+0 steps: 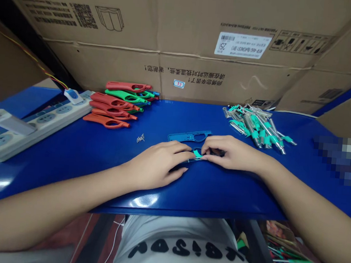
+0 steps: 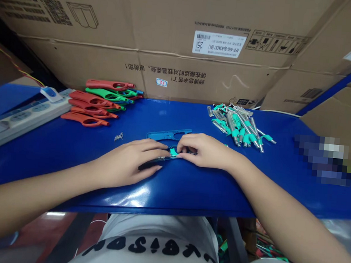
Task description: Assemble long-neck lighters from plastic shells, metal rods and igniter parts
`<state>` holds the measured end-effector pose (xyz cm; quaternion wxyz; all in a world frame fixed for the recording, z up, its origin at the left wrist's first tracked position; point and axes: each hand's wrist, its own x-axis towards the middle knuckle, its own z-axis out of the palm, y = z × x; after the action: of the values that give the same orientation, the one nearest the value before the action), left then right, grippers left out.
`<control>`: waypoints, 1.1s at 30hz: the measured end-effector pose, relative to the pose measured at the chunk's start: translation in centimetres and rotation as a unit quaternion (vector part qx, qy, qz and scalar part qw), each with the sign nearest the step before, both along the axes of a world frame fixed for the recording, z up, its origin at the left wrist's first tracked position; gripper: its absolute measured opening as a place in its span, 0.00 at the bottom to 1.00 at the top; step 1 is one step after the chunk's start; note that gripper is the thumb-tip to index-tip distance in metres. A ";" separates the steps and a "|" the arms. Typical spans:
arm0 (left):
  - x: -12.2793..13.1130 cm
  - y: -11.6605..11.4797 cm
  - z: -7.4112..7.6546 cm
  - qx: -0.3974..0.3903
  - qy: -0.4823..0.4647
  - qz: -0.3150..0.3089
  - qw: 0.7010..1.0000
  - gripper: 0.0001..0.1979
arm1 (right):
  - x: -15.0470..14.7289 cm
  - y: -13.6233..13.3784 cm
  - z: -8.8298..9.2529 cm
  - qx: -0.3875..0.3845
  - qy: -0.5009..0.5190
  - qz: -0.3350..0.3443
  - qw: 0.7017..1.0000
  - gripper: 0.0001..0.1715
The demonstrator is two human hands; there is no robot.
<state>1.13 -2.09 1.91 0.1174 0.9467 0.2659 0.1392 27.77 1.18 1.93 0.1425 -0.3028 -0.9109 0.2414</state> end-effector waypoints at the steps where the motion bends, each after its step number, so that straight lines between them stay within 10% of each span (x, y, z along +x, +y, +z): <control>1: 0.0 0.0 -0.2 -0.002 0.002 0.000 1.000 0.19 | 0.0 0.0 0.0 0.003 0.001 0.000 1.000 0.07; 33: 0.0 0.8 -0.9 -0.050 -0.044 -0.016 0.998 0.17 | 0.1 -0.6 0.9 0.043 -0.041 0.021 0.998 0.06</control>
<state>1.11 -1.31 1.05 0.1786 0.9368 0.2518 0.1650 27.85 0.57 2.81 0.1122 -0.2868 -0.9317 0.1926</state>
